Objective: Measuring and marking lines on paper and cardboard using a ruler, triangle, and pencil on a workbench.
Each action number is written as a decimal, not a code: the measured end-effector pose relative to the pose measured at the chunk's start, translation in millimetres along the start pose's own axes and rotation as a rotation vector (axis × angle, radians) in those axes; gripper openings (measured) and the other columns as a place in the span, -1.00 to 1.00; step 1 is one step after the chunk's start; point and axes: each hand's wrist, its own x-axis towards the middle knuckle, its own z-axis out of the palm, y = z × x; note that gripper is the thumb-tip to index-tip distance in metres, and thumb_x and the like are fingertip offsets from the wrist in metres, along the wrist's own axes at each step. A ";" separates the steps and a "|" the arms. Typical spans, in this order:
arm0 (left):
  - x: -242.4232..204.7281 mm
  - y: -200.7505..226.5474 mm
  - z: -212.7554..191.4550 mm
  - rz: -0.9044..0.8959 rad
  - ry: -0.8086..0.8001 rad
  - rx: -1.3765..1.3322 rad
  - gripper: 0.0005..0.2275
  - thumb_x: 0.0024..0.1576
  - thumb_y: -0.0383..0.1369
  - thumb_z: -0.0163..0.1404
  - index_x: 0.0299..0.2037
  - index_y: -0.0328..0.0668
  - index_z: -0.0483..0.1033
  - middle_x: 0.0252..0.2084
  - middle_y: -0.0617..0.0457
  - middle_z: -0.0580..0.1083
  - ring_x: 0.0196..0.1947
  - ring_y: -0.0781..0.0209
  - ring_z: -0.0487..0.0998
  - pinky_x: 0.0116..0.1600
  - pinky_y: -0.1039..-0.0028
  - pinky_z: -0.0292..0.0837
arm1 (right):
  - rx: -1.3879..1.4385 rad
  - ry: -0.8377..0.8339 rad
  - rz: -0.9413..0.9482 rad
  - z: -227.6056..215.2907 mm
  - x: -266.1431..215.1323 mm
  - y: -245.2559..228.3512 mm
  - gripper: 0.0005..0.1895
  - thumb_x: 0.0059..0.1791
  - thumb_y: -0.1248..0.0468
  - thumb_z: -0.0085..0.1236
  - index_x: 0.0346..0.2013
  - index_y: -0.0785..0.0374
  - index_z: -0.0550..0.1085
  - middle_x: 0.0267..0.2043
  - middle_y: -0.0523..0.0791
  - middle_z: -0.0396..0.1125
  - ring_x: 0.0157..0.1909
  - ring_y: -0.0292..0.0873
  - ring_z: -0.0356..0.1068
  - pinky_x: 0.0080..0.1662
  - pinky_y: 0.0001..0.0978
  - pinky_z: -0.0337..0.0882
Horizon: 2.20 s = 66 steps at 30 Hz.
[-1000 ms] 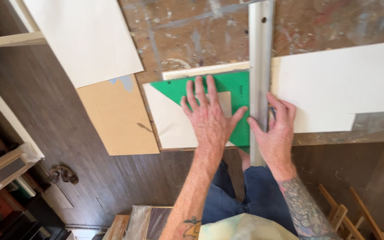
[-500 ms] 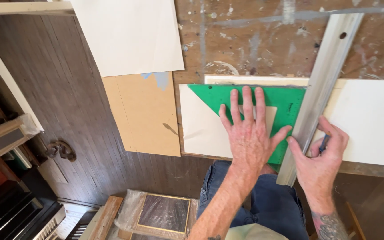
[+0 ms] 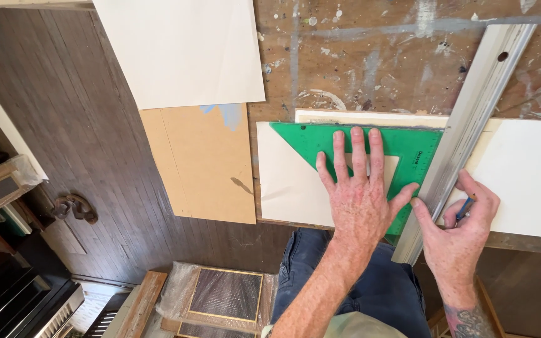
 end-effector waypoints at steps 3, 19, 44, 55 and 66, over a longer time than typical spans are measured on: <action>0.8 0.6 -3.3 0.008 0.010 0.015 -0.08 0.12 0.31 0.03 0.53 -0.18 0.07 0.57 -0.13 0.02 0.58 -0.27 0.07 0.46 -0.33 0.14 | -0.004 -0.003 -0.009 -1.4 -0.8 0.5 -0.32 -0.01 0.53 0.28 0.37 0.45 0.23 0.23 0.07 0.04 -0.48 -0.24 -0.09 -0.26 -0.41 0.20; 5.1 4.4 7.7 0.087 0.118 -0.009 -0.01 -0.22 0.12 0.35 0.42 -0.19 0.24 0.42 -0.25 0.11 0.49 -0.31 0.05 0.37 -0.50 -0.08 | 0.062 0.023 0.070 -11.0 1.3 -8.3 -0.26 -0.13 0.54 0.39 0.30 0.29 0.29 0.22 0.08 0.06 0.24 0.21 0.22 -0.01 0.42 0.46; 0.6 15.8 -1.8 0.091 0.090 -0.008 -0.23 -0.15 0.02 0.35 0.28 -0.05 0.38 0.37 -0.28 0.14 0.49 -0.38 0.00 0.31 -0.57 -0.07 | -0.197 -0.033 -0.273 -23.6 -8.5 39.2 -0.41 -0.04 0.32 0.32 0.28 -0.10 0.49 0.27 -0.07 0.17 -0.16 -0.10 0.36 0.02 -0.13 0.42; 0.7 4.1 7.9 0.143 0.171 0.024 -0.24 -0.15 0.10 0.32 0.25 -0.01 0.42 0.36 -0.27 0.20 0.47 -0.29 0.08 0.35 -0.35 -0.03 | -0.249 -0.151 -0.263 -28.7 -11.4 43.3 -0.30 -0.10 0.20 0.40 0.35 -0.08 0.43 0.33 -0.13 0.08 -0.18 -0.09 0.32 0.08 -0.10 0.35; 5.9 -3.5 17.1 0.325 0.168 0.048 -0.33 -0.02 0.11 0.26 0.21 -0.07 0.41 0.26 -0.18 0.30 0.34 -0.10 0.25 0.33 -0.08 0.09 | -0.310 -0.158 -0.249 -28.2 -12.8 30.1 -0.28 -0.08 0.22 0.38 0.38 -0.02 0.40 0.36 -0.08 0.04 -0.14 -0.03 0.41 0.10 0.00 0.31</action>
